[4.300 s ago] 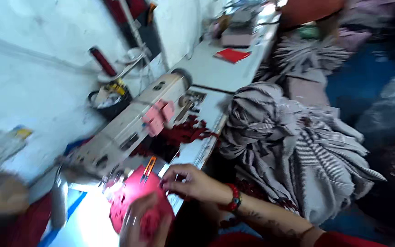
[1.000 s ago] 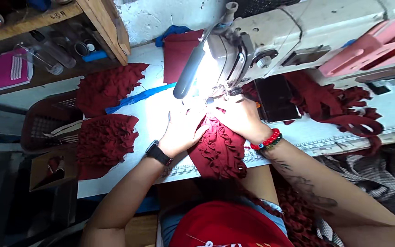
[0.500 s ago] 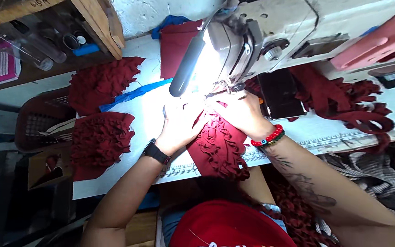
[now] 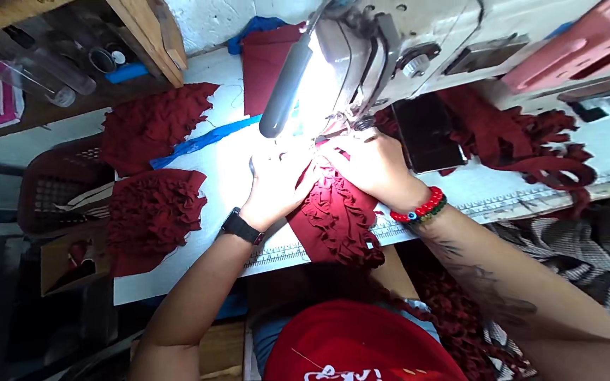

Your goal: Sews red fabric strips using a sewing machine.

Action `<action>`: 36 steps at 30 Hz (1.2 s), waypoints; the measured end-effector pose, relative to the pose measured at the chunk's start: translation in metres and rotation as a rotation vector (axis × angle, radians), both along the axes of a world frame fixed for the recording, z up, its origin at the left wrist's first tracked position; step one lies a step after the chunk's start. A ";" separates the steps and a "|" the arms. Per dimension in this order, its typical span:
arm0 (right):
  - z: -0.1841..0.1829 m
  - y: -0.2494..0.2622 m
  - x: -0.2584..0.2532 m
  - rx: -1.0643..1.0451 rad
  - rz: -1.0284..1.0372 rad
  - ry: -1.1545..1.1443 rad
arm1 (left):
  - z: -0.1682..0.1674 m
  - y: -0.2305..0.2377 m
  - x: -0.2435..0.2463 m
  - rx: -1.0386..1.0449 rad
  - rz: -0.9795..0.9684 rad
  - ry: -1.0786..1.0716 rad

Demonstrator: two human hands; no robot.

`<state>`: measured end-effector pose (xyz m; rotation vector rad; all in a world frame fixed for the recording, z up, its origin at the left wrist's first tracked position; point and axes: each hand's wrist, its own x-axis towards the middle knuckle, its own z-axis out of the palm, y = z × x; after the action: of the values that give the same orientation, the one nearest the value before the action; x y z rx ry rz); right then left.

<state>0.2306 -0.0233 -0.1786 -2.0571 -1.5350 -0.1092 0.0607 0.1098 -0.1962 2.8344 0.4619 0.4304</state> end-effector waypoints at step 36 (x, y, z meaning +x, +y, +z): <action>0.039 0.012 0.001 -0.411 -0.025 0.786 | 0.016 0.020 0.027 -0.140 -0.026 -0.040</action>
<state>0.2319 -0.0109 -0.1395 -2.0299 -1.0757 0.9623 0.0875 0.1295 -0.1806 2.6888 0.4287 0.4318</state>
